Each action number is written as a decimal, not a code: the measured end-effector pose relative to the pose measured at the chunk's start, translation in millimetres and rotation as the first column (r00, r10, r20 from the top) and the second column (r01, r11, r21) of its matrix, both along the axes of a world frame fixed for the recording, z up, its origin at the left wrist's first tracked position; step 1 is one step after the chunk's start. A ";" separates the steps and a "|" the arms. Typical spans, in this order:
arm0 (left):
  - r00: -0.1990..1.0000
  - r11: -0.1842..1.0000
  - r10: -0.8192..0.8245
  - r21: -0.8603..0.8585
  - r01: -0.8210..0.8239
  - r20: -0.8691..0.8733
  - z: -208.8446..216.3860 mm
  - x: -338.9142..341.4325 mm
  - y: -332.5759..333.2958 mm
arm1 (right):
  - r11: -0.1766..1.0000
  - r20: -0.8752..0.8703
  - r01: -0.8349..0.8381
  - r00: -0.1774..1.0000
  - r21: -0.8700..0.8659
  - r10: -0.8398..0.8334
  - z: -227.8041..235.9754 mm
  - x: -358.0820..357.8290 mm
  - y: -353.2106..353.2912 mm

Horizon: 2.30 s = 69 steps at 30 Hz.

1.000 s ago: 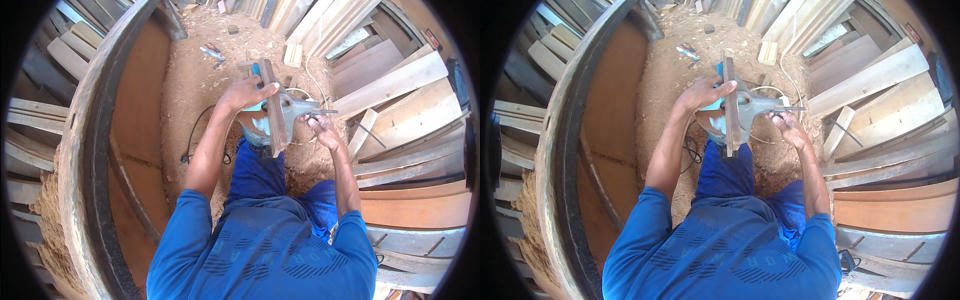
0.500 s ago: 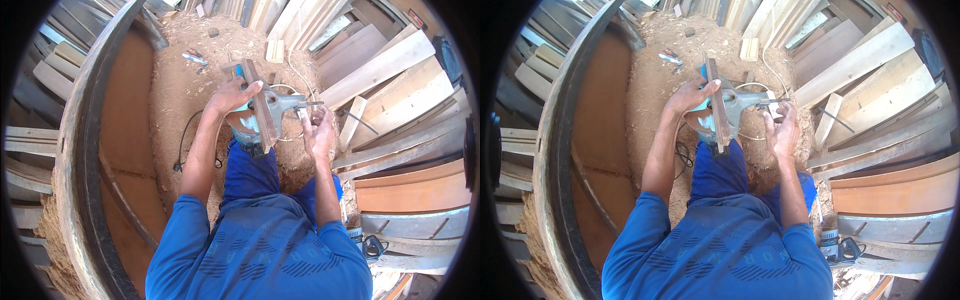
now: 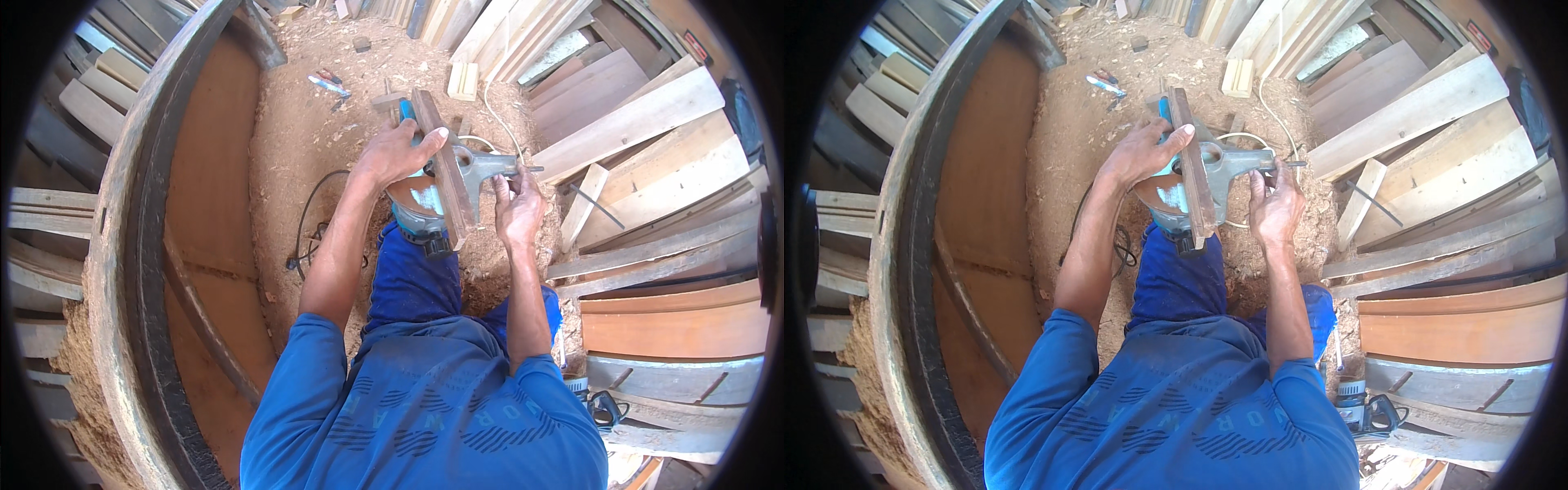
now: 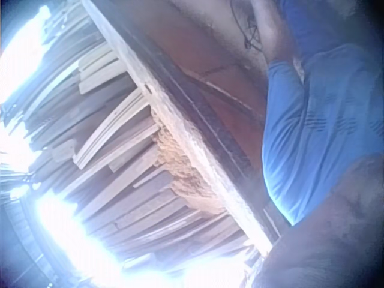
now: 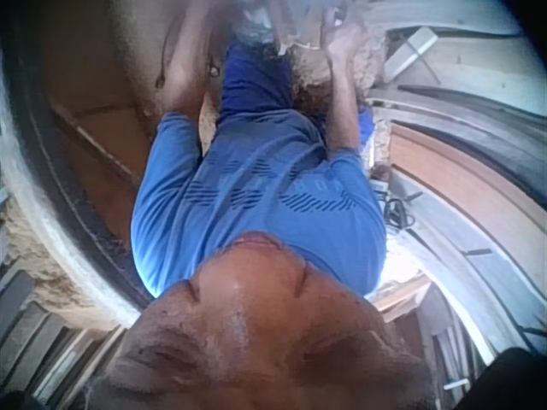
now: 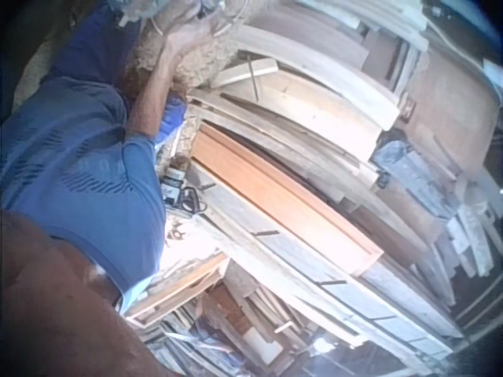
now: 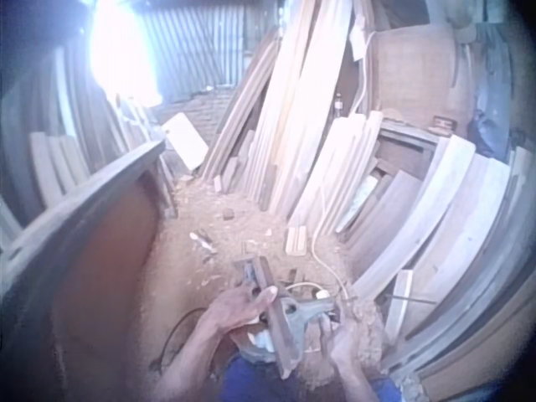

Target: The person adjusts and cleans a circular saw by hand and using pliers while sitting on a floor covered in wood shavings. The person manipulates the blade guard, uses pliers to adjust components, and manages the power cord and plug.

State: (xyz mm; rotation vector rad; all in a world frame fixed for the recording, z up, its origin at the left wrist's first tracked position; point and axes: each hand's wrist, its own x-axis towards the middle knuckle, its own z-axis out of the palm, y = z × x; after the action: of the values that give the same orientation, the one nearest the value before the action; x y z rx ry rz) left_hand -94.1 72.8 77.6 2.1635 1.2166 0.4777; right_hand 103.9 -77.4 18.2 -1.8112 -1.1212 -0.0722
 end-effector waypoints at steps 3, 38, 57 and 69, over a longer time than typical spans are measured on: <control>1.000 1.000 0.013 0.001 -0.013 -0.010 -1.0 -0.2 -0.1 | 1.000 -0.008 -0.015 1.000 -0.009 0.015 0.9 2.5 1.2; 0.993 0.996 -0.054 -0.069 0.061 0.100 -0.1 -9.6 2.7 | 0.721 -0.633 -0.078 -0.549 0.689 0.546 -70.4 28.9 13.9; 0.822 0.941 -0.023 -0.265 0.210 0.569 -18.7 -71.9 8.9 | 0.633 -0.609 -0.222 -0.620 0.741 0.495 -49.2 -22.2 -23.5; 0.836 0.854 -0.506 0.261 0.450 0.213 -7.6 -78.8 0.3 | 0.674 -0.642 -0.223 -0.606 0.704 0.470 -50.7 -12.9 -7.3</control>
State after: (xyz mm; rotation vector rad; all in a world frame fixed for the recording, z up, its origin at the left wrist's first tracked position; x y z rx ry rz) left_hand -172.9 73.1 69.9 2.3660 0.4549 0.6714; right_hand 91.0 -84.7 -32.6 -0.2942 -0.2379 1.6831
